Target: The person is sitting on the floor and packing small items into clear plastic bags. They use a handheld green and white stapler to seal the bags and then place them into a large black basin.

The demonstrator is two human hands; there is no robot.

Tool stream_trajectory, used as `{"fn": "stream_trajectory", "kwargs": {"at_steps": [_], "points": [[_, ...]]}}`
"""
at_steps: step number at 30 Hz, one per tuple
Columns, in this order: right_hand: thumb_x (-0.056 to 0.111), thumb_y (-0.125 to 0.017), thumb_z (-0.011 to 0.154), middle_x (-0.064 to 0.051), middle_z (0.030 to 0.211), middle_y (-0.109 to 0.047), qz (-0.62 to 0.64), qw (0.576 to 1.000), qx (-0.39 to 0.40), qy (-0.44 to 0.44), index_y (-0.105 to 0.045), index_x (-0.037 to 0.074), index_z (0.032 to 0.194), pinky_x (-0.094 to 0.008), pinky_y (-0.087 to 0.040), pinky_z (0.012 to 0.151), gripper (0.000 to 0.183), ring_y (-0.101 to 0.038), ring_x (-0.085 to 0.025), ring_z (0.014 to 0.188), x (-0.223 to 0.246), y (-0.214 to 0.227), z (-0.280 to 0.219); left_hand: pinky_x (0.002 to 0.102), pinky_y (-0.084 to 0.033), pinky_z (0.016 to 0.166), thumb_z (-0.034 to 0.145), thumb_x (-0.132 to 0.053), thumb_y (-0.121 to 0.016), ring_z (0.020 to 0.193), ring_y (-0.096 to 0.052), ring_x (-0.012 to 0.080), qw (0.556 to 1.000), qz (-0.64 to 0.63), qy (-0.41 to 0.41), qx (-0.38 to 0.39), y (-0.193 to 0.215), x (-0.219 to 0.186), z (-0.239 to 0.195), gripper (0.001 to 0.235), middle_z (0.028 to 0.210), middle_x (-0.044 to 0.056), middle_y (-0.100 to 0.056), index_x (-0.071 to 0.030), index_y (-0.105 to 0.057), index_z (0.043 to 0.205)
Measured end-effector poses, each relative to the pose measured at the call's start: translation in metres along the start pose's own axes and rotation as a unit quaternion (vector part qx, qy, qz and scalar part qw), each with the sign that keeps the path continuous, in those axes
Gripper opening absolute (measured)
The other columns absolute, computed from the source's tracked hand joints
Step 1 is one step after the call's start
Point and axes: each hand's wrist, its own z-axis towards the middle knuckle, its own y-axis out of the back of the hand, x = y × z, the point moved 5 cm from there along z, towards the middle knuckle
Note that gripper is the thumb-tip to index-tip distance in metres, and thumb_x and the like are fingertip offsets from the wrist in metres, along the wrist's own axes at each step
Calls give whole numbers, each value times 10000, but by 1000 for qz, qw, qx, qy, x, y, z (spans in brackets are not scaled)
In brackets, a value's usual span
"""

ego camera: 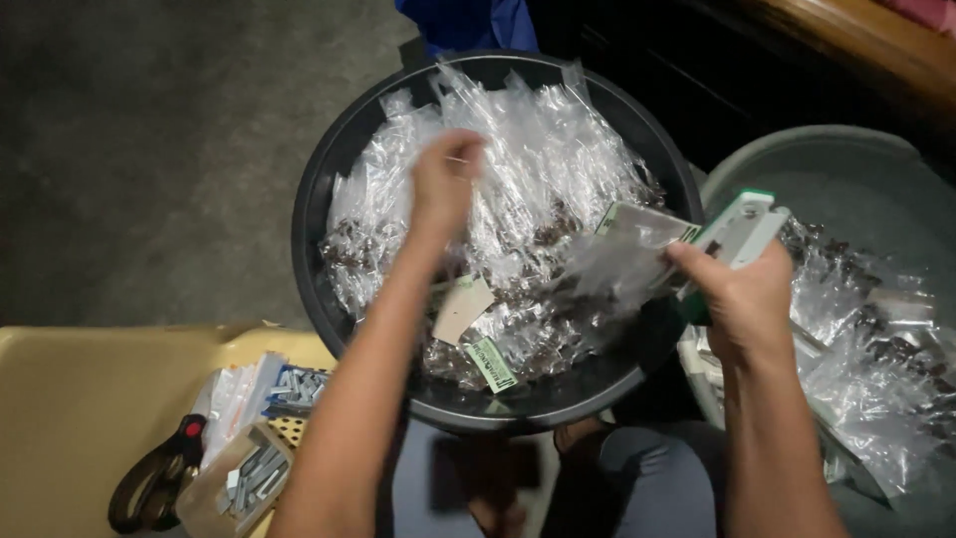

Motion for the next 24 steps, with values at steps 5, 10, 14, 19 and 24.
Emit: {"fn": "stream_trajectory", "kwargs": {"at_steps": [5, 10, 14, 19, 24], "points": [[113, -848, 783, 1, 948, -629, 75, 993, -36, 78, -595, 120, 1031, -263, -516, 758, 354, -624, -127, 874, -19, 16, 20, 418, -493, 704, 802, -159, -644, 750, -670, 281, 916, 194, -167, -308, 65, 131, 95, 123, 793, 81, -726, -127, -743, 866], [69, -808, 789, -53, 850, -625, 97, 994, -33, 23, -592, 89, 986, -319, -533, 594, 293, -649, -199, 747, -6, 11, 9, 460, -505, 754, 966, -181, -584, 852, -629, 296, 946, 160, -63, -274, 61, 108, 68, 176, 937, 114, -646, -81, -717, 1025], [81, -810, 795, -51, 853, -649, 85, 995, -30, 51, -635, 76, 983, -295, -489, 518, 257, -640, -183, 712, -6, 7, 9, 536, -412, 1025, 986, -360, -670, 1116, -550, 372, 918, 283, -53, -273, 57, 77, 59, 520, 1243, 173, -514, -53, -563, 1392], [50, -857, 768, -73, 957, -682, 80, 991, -29, 107, -661, 54, 1052, -322, -555, 805, 345, -665, -162, 871, -14, 4, 16, 455, -372, 985, 893, -277, -723, 1183, -495, 293, 887, 411, -13, -209, 44, 95, 78, 210, 1173, 69, -584, -158, -701, 1065], [4, -871, 793, -106, 909, -708, 84, 982, -13, 172, -699, 13, 1045, -312, -567, 800, 306, -677, -130, 787, -15, -6, 12, 453, -387, 976, 744, -206, -755, 990, -617, 284, 844, 318, -282, -327, 38, 34, 44, 185, 905, 41, -634, -170, -579, 788]]}}
